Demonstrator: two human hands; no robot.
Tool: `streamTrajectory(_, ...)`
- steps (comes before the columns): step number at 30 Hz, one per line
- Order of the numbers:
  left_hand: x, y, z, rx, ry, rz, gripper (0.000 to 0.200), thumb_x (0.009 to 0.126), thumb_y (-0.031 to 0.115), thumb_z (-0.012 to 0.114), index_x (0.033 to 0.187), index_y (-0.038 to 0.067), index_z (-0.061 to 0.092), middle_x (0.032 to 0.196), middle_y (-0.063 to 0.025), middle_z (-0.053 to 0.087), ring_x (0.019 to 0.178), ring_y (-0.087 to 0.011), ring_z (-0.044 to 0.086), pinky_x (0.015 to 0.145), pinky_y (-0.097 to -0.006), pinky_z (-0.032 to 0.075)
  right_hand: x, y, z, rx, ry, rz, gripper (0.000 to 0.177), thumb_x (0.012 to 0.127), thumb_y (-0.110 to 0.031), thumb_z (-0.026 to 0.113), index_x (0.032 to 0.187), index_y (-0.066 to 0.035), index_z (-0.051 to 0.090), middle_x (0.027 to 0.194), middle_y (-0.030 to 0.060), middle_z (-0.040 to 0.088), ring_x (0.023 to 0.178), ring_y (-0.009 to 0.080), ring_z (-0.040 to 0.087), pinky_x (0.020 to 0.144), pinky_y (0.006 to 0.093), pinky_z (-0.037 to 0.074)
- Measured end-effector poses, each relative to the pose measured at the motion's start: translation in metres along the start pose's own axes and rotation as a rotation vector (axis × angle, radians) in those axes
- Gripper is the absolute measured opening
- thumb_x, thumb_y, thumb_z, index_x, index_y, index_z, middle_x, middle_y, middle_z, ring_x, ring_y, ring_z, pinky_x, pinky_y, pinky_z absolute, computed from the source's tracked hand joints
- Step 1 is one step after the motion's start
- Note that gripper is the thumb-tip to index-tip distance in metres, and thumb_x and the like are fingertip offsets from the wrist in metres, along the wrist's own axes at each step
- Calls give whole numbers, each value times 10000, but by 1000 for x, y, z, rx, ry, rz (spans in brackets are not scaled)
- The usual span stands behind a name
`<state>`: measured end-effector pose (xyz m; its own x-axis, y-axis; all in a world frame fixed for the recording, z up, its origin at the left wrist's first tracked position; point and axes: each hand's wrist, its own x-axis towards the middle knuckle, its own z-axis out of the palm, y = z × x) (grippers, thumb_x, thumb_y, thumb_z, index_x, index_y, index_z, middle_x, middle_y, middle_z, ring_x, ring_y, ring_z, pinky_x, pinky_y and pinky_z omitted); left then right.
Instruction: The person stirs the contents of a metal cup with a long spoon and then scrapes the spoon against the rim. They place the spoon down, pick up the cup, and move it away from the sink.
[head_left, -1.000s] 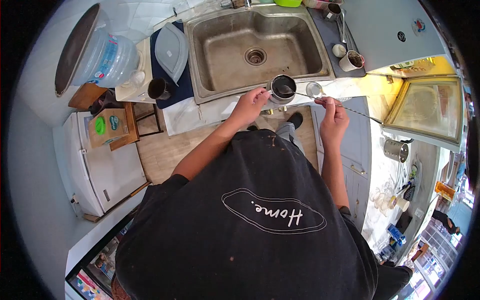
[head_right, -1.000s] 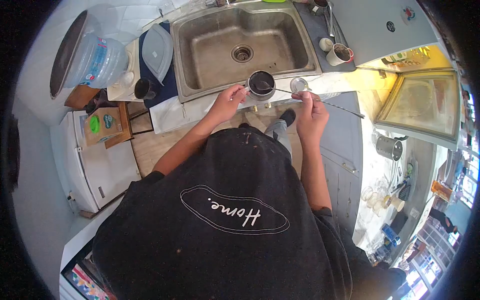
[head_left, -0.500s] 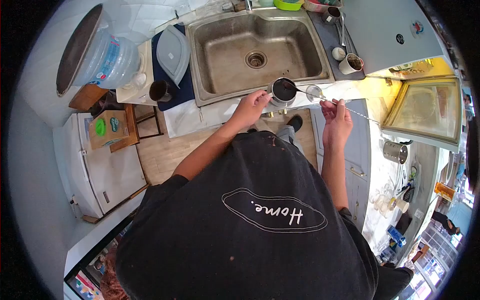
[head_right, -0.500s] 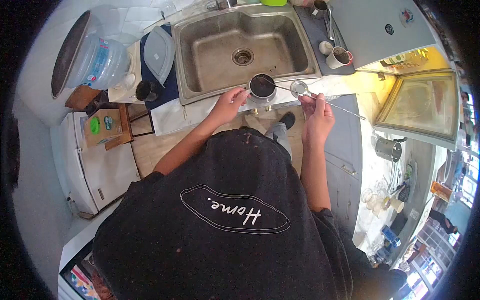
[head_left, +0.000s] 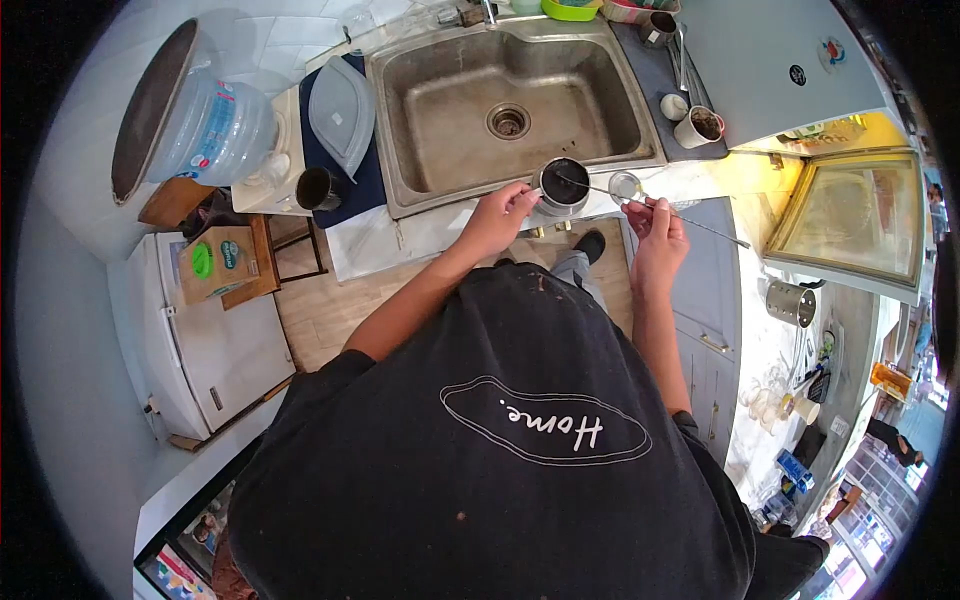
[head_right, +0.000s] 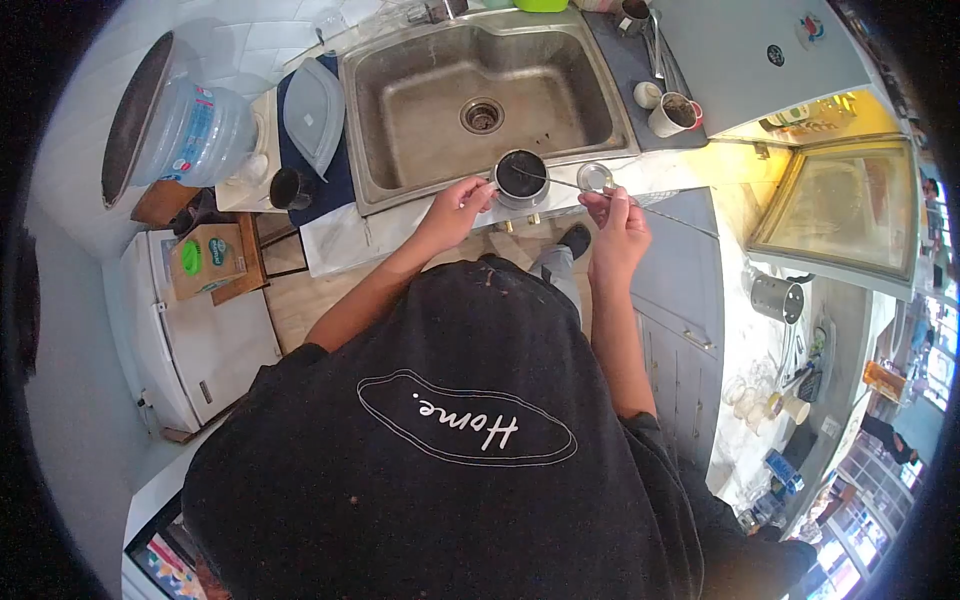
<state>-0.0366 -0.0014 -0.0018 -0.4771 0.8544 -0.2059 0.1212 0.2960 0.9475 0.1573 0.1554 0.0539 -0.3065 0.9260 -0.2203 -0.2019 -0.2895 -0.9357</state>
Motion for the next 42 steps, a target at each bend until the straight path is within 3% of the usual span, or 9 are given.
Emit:
streamTrajectory(7, -1, -2, -1, -4, 46, 14, 323, 1025, 333, 568, 1100, 36, 669, 988, -120, 734, 871, -229, 660, 832, -370, 517, -7, -11, 1, -213, -36, -138, 296, 1065, -196, 544, 977, 70, 643, 904, 157, 732, 842, 232, 738, 846, 326, 567)
streamTrajectory(10, -1, -1, -4, 3, 4, 26, 303, 1057, 286, 530, 1094, 9, 649, 985, -61, 697, 908, -156, 650, 854, -324, 507, -7, -15, -9, -231, -43, -175, 301, 1065, -187, 544, 968, 82, 640, 912, 156, 724, 844, 229, 738, 841, 326, 566)
streamTrajectory(21, -1, 4, -5, 44, -11, 33, 314, 1050, 301, 536, 1070, 24, 681, 961, -57, 702, 888, -151, 638, 835, -324, 498, -16, -35, 11, -373, -66, -305, 295, 1068, -185, 536, 989, 81, 635, 904, 162, 717, 848, 219, 738, 859, 329, 566)
streamTrajectory(25, 0, 3, -7, 46, -15, 43, 307, 1048, 294, 537, 1076, 25, 680, 961, -56, 704, 869, -146, 630, 826, -318, 496, -15, -35, 9, -287, -18, -330, 293, 1072, -186, 525, 1006, 74, 643, 909, 139, 719, 852, 218, 738, 866, 336, 567)
streamTrajectory(27, -1, 1, -5, 6, 16, 50, 301, 1023, 297, 572, 1078, 20, 679, 951, -93, 716, 870, -182, 642, 826, -341, 502, -15, -34, 5, -328, -24, -341, 299, 1076, -191, 514, 1014, 71, 646, 906, 128, 717, 864, 216, 738, 866, 343, 568)
streamTrajectory(34, -3, 0, 1, -79, 104, 81, 279, 995, 262, 624, 1086, 3, 670, 909, -89, 706, 860, -175, 635, 796, -331, 502, -15, -33, -10, -253, -80, -260, 339, 1088, -211, 477, 1029, 80, 641, 1045, 122, 672, 947, 232, 725, 864, 350, 575)
streamTrajectory(36, -3, -5, 1, -96, 135, 93, 256, 999, 231, 627, 1157, 30, 637, 930, -56, 672, 869, -145, 617, 786, -315, 495, -12, -35, -12, -249, -86, -254, 339, 1087, -209, 477, 1025, 81, 640, 1077, 120, 657, 958, 236, 721, 858, 350, 577)
streamTrajectory(38, -11, 7, 1, -153, 187, 85, 224, 1021, 190, 602, 1191, 43, 608, 942, -25, 629, 894, -113, 603, 792, -288, 484, -10, -40, -13, -238, -79, -239, 333, 1088, -210, 472, 1033, 72, 639, 1047, 125, 671, 954, 232, 719, 855, 351, 578)
streamTrajectory(42, -25, 14, -5, -50, 354, 102, 324, 949, 172, 677, 1246, 71, 595, 968, -50, 671, 878, -161, 627, 774, -341, 498, 9, -46, -25, -125, -17, -117, 302, 1098, -256, 465, 1079, 10, 607, 992, 134, 712, 960, 241, 710, 842, 370, 558)
